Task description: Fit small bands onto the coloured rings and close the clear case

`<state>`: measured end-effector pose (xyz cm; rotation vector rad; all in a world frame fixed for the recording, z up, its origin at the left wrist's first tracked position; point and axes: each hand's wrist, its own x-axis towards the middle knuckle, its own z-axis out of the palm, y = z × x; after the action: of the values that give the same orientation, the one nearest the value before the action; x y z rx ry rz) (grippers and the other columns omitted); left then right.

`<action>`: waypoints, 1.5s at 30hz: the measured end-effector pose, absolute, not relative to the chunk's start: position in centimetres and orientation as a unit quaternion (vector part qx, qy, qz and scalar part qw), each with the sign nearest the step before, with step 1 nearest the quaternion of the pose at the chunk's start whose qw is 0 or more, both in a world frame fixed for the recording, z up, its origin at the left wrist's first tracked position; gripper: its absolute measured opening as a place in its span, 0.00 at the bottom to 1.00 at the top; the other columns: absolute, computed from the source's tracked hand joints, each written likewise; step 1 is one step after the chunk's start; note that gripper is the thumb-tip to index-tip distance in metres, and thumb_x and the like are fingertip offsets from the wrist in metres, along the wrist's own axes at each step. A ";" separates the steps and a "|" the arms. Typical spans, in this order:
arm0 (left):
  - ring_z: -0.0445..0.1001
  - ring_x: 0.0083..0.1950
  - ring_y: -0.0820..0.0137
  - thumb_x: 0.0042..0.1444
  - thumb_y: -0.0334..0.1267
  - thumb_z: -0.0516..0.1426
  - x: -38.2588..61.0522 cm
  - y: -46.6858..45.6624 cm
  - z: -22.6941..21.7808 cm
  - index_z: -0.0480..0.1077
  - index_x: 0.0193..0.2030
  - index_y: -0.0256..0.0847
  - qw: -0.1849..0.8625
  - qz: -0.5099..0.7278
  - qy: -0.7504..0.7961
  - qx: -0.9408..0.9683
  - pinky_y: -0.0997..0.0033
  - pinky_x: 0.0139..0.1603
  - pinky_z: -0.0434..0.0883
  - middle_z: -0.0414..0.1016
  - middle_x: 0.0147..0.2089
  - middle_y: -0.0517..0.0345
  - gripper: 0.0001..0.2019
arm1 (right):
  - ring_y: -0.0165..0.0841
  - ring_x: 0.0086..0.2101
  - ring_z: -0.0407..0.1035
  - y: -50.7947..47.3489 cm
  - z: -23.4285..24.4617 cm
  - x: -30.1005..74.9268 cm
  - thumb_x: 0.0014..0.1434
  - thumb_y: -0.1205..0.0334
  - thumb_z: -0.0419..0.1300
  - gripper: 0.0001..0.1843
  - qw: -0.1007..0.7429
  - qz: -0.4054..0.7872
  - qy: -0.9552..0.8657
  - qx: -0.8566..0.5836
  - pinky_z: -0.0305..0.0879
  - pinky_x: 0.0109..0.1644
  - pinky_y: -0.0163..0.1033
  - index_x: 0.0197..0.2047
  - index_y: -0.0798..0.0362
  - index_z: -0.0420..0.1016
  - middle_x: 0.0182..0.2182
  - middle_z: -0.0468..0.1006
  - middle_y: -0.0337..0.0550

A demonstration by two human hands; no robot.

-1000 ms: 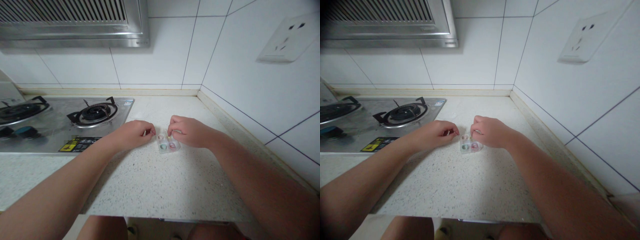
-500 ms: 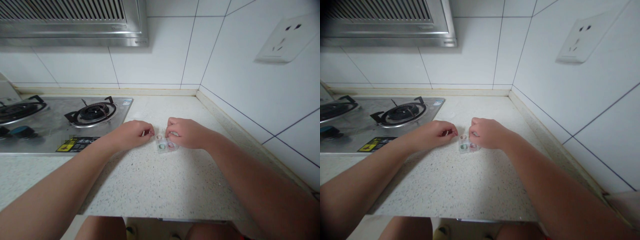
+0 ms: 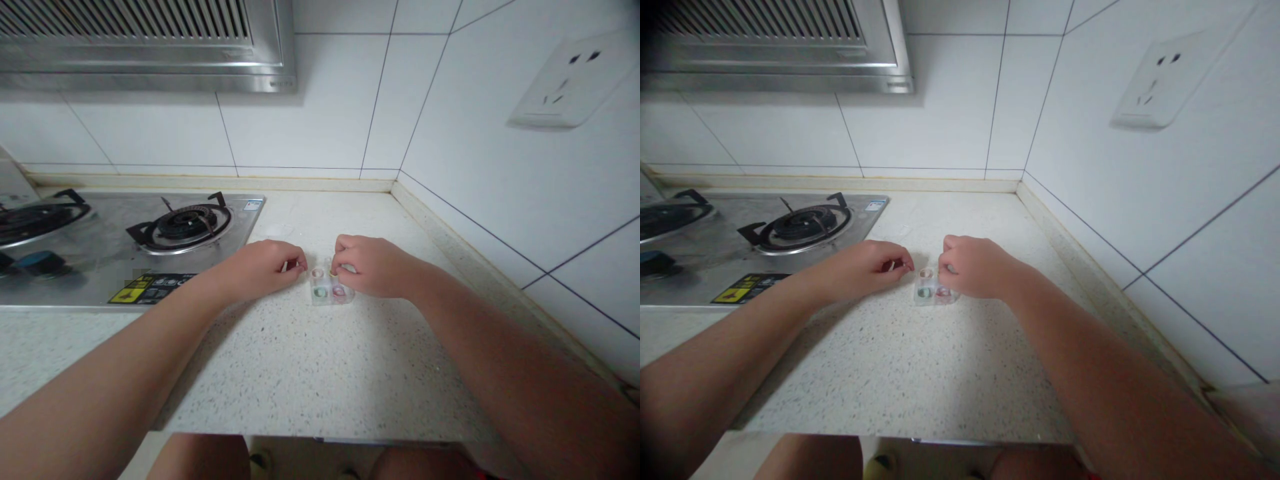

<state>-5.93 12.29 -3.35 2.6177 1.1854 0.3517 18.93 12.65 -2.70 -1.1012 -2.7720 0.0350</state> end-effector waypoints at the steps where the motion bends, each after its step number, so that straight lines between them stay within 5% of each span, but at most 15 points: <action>1: 0.68 0.33 0.72 0.61 0.37 0.53 -6.0 12.3 -3.3 0.74 0.43 0.44 0.123 0.121 0.408 0.897 0.72 0.32 0.58 0.74 0.35 0.61 0.09 | 0.29 0.35 0.66 12.6 -2.7 18.9 0.61 0.61 0.51 0.15 0.080 0.017 -0.927 -0.366 0.54 0.37 0.37 0.35 0.52 0.80 0.39 0.71 0.41; 22: 0.68 0.33 0.72 0.61 0.36 0.53 -6.0 12.0 -3.2 0.75 0.43 0.42 0.126 0.119 0.407 0.897 0.72 0.33 0.58 0.74 0.35 0.59 0.10 | 0.29 0.34 0.64 12.7 -2.6 18.9 0.62 0.63 0.51 0.15 0.104 0.049 -0.922 -0.371 0.54 0.39 0.37 0.37 0.53 0.79 0.42 0.70 0.43; 30: 0.67 0.33 0.71 0.62 0.38 0.53 -5.9 12.0 -3.0 0.75 0.43 0.41 0.125 0.110 0.414 0.895 0.72 0.32 0.58 0.74 0.35 0.58 0.10 | 0.27 0.32 0.62 12.3 -1.5 19.3 0.58 0.68 0.53 0.14 0.105 0.187 -0.922 -0.323 0.53 0.37 0.36 0.28 0.54 0.79 0.34 0.69 0.40; 45: 0.68 0.32 0.72 0.61 0.38 0.52 -6.0 12.0 -3.1 0.75 0.44 0.42 0.122 0.103 0.411 0.898 0.72 0.32 0.57 0.74 0.35 0.58 0.10 | 0.27 0.29 0.59 11.9 -1.6 19.1 0.58 0.64 0.56 0.12 0.067 0.105 -0.938 -0.324 0.50 0.34 0.37 0.28 0.53 0.79 0.33 0.69 0.41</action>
<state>-5.99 12.02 -3.14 2.6207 1.1994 0.3007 19.09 11.95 -1.62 -0.9774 -2.8272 0.3162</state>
